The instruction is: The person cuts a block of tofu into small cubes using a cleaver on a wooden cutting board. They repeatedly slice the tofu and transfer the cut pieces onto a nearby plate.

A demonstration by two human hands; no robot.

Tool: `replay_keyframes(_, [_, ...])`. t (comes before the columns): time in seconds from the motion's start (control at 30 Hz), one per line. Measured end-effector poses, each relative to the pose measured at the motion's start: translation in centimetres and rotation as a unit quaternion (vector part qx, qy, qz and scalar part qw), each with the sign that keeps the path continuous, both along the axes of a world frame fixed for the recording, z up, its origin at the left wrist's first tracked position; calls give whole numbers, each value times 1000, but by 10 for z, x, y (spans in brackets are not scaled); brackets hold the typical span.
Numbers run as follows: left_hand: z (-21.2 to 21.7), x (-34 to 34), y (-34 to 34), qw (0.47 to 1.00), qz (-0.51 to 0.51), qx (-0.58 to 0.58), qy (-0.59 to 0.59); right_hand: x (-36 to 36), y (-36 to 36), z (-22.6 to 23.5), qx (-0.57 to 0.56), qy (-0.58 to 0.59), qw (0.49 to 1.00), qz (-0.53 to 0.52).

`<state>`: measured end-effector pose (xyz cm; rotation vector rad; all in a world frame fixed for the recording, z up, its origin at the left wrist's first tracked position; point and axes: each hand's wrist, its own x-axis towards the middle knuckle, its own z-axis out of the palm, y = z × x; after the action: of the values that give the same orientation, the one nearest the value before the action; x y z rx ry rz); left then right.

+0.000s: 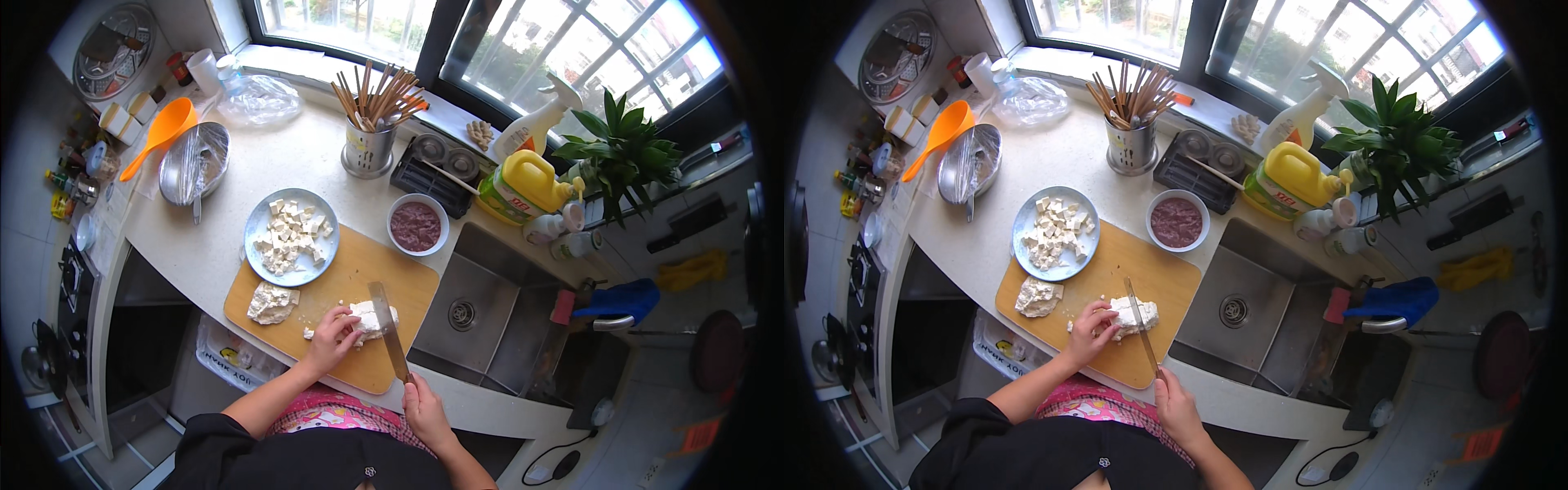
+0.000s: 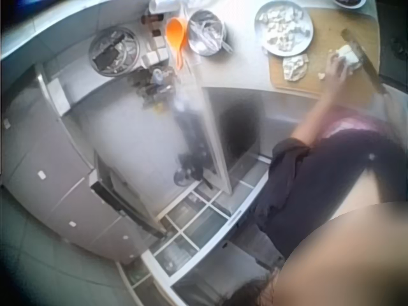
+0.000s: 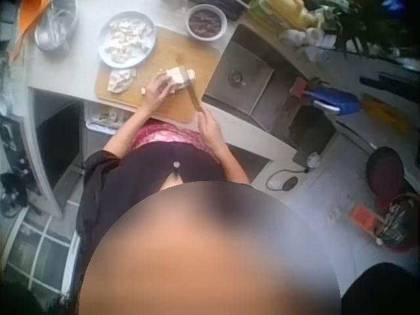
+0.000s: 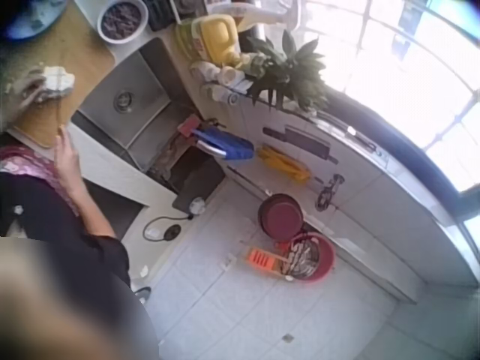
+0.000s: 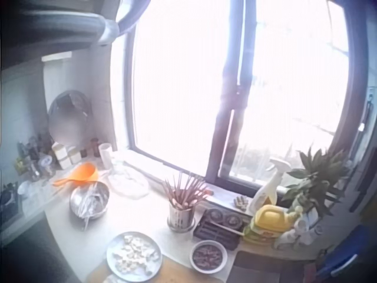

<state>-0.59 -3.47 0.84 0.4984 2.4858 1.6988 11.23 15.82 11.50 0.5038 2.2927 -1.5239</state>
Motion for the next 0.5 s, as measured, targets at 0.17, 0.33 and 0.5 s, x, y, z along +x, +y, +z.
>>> replay_keyframes(0.17, [-2, 0, 2, 1000, -2, 18, -24, 12, -6, -53, 92, 82, 992, 40])
replay_keyframes(0.33, [-4, -2, 0, 1000, 10, 11, -22, 11, -9, -33, 38, 60, 997, -2])
replay_keyframes(0.5, [-4, 1, 3, 999, 38, 32, -17, 5, -7, 0, 6, 6, 1000, 7])
